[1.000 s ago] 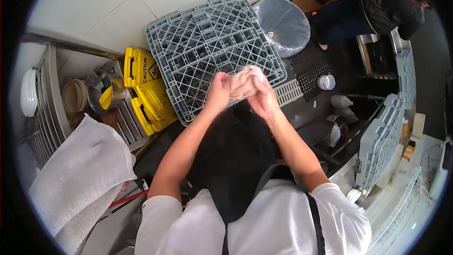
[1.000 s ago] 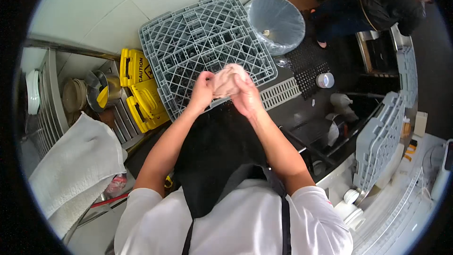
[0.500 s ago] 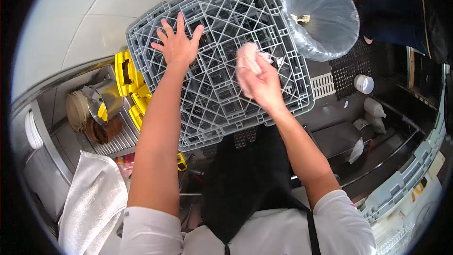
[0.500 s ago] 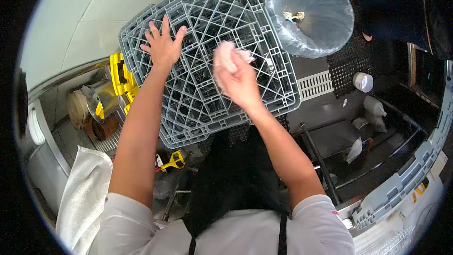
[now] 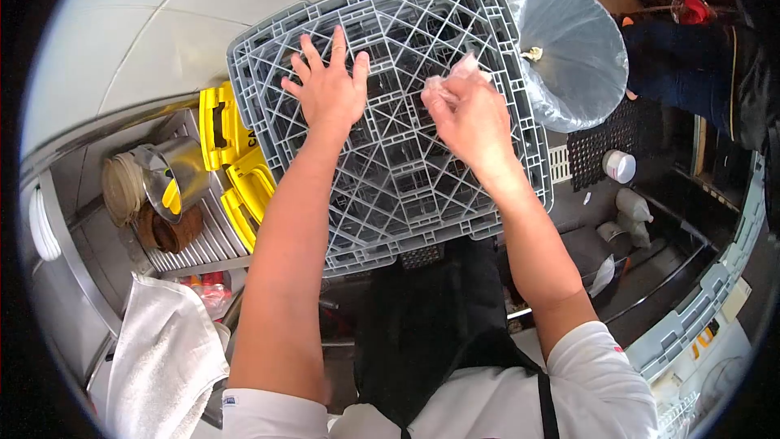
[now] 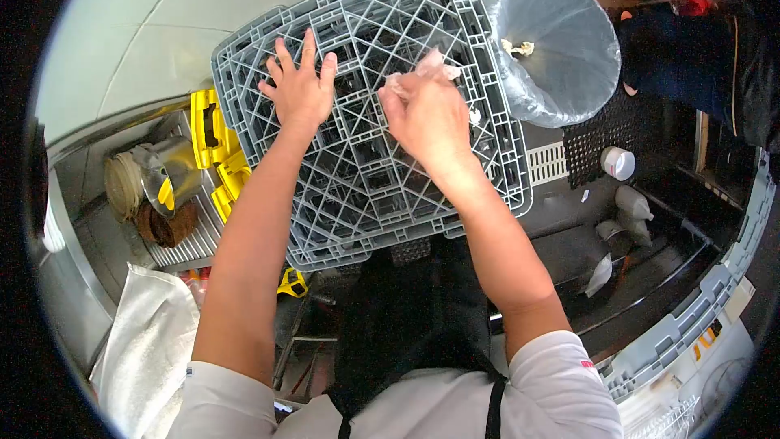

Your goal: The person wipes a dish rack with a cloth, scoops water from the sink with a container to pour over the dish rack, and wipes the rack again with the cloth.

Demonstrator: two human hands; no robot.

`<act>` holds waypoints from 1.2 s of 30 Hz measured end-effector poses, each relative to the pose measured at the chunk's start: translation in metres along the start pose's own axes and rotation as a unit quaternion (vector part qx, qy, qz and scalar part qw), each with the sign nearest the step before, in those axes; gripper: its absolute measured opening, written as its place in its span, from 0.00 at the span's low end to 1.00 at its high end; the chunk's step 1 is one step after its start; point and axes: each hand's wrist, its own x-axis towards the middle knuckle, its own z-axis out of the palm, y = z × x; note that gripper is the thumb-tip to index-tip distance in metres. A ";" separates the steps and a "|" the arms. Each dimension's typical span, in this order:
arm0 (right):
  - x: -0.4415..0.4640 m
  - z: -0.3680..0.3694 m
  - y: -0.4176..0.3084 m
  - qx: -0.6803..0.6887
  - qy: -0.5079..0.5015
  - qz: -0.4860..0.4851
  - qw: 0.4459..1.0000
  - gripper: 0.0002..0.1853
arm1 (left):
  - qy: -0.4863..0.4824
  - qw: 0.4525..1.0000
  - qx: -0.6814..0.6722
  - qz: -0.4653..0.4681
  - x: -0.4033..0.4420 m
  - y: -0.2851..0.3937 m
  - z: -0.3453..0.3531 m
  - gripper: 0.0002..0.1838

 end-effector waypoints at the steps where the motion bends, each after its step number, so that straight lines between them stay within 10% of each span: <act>1: 0.004 -0.003 0.003 -0.010 0.027 -0.026 0.999 0.14 | 0.001 1.000 -0.001 0.001 0.000 0.000 0.000 0.37; 4: 0.021 -0.001 0.015 0.216 0.077 0.015 0.973 0.13 | -0.001 1.000 -0.002 0.003 -0.001 0.000 -0.002 0.37; 7: 0.035 -0.005 0.023 0.646 -0.011 0.096 0.757 0.13 | -0.001 1.000 0.002 0.010 -0.001 0.000 0.000 0.37; 13: 0.055 -0.005 0.037 0.765 0.008 0.056 0.641 0.17 | 0.001 1.000 0.010 0.004 0.002 0.002 0.001 0.38; 16: 0.082 -0.006 0.049 0.685 -0.015 0.101 0.722 0.18 | -0.025 0.999 0.023 -0.003 0.002 0.004 -0.002 0.38; 18: 0.114 0.000 0.052 0.338 0.138 0.022 0.931 0.19 | -0.021 1.000 0.023 -0.001 0.002 0.004 -0.003 0.38; 20: 0.145 -0.005 0.054 0.078 0.017 -0.011 0.997 0.21 | -0.020 1.000 0.022 0.000 0.001 0.004 -0.004 0.38; 30: 0.182 0.051 0.050 -0.367 -0.009 -0.169 0.915 0.14 | -0.007 1.000 0.002 0.005 0.001 0.001 -0.006 0.37; 36: 0.187 0.076 0.045 -0.277 0.046 -0.104 0.954 0.12 | 0.011 1.000 -0.012 0.013 0.000 -0.002 -0.004 0.37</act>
